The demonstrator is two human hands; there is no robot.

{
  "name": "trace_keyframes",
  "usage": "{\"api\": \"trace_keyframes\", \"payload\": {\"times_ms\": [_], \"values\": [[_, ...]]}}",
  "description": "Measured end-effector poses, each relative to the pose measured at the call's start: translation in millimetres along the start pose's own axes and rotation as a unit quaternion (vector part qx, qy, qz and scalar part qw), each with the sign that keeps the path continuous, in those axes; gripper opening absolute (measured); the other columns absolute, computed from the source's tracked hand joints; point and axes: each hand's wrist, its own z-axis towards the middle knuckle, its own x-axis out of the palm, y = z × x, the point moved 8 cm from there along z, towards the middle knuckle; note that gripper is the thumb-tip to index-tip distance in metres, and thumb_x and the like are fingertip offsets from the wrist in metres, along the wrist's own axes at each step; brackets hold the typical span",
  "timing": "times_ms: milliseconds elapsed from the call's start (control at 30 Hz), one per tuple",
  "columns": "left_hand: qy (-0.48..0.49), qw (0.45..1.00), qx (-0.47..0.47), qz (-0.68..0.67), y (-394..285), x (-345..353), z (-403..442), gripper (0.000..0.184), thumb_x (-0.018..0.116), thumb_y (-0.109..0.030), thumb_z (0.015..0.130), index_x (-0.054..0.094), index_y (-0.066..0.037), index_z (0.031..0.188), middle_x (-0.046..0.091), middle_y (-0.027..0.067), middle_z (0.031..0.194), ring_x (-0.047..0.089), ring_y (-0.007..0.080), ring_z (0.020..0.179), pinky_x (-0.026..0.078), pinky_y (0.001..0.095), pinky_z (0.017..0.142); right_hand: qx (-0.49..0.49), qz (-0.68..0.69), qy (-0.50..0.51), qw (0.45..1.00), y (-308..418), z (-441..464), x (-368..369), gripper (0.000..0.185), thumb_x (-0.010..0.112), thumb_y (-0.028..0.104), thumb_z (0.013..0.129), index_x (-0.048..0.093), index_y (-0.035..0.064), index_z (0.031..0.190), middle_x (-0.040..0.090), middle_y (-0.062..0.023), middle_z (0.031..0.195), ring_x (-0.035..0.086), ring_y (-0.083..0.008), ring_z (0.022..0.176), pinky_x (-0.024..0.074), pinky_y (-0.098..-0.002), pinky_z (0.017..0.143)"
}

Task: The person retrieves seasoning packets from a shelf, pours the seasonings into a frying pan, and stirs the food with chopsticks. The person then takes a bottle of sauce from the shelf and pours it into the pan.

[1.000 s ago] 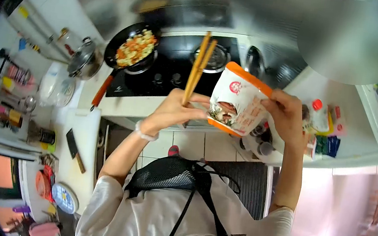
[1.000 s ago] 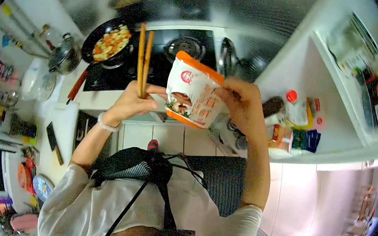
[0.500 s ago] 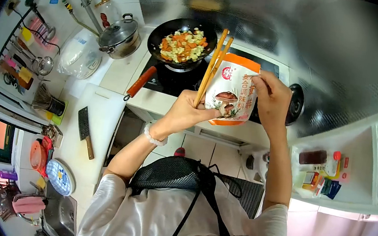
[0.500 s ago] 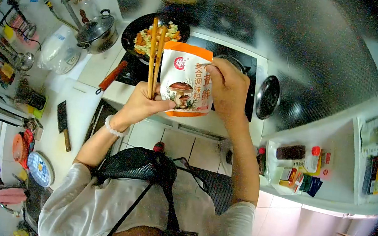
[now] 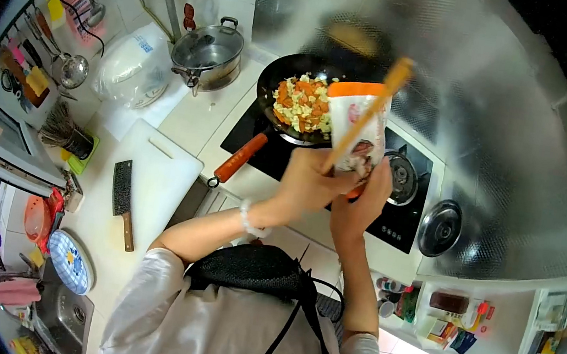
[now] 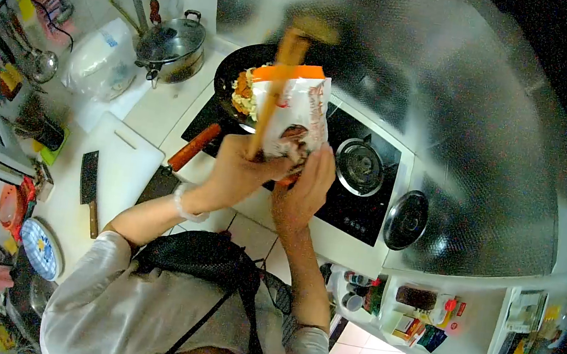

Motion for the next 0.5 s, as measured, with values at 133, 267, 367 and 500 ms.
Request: {"api": "trace_keyframes", "payload": {"times_ms": [133, 267, 367, 500], "values": [[0.049, 0.987, 0.096, 0.122, -1.2, 16.6, 10.7, 0.018, 0.066, -0.012, 0.078, 0.065, 0.003, 0.089, 0.067, 0.0092, 0.073, 0.062, 0.0098, 0.063, 0.049, 0.0264, 0.056, 0.057, 0.092, -0.088, 0.990, -15.9, 13.1, 3.4, 0.038, 0.058, 0.016, 0.086, 0.051, -0.0083, 0.115, 0.058, -0.0233, 0.112, 0.057, -0.0385, 0.099, 0.0450, -0.0421, 0.088], [0.122, 0.953, 0.061, 0.272, 2.7, 19.3, 24.5, 0.025, 0.065, -0.024, 0.077, 0.065, 0.000, 0.083, 0.062, 0.0168, 0.069, 0.063, 0.0288, 0.061, 0.049, 0.0331, 0.057, 0.079, 0.108, -0.089, 0.987, -23.2, 28.1, 2.7, 0.032, 0.064, 0.010, 0.081, 0.058, -0.0079, 0.107, 0.064, -0.0165, 0.101, 0.061, -0.0242, 0.090, 0.0482, -0.0336, 0.080], [0.141, 0.955, 0.171, 0.199, -8.5, 16.7, 27.5, 0.025, 0.066, -0.025, 0.079, 0.066, -0.001, 0.085, 0.064, 0.0165, 0.073, 0.061, 0.0262, 0.059, 0.047, 0.0325, 0.054, 0.179, 0.175, -0.021, 0.968, -40.8, 25.4, 11.8, 0.029, 0.066, 0.007, 0.079, 0.059, -0.0064, 0.104, 0.064, -0.0104, 0.091, 0.057, -0.0128, 0.081, 0.0466, -0.0271, 0.075], [0.084, 0.973, 0.014, 0.214, 5.3, -48.7, 32.3, 0.022, 0.062, -0.021, 0.086, 0.067, 0.000, 0.090, 0.065, 0.0063, 0.071, 0.059, 0.0120, 0.060, 0.045, 0.0274, 0.053, 0.290, 0.216, -0.017, 0.932, -80.8, 28.0, 24.4, 0.020, 0.065, 0.007, 0.080, 0.061, -0.0044, 0.097, 0.062, -0.0037, 0.081, 0.053, -0.0085, 0.070, 0.0446, -0.0232, 0.067]]}}
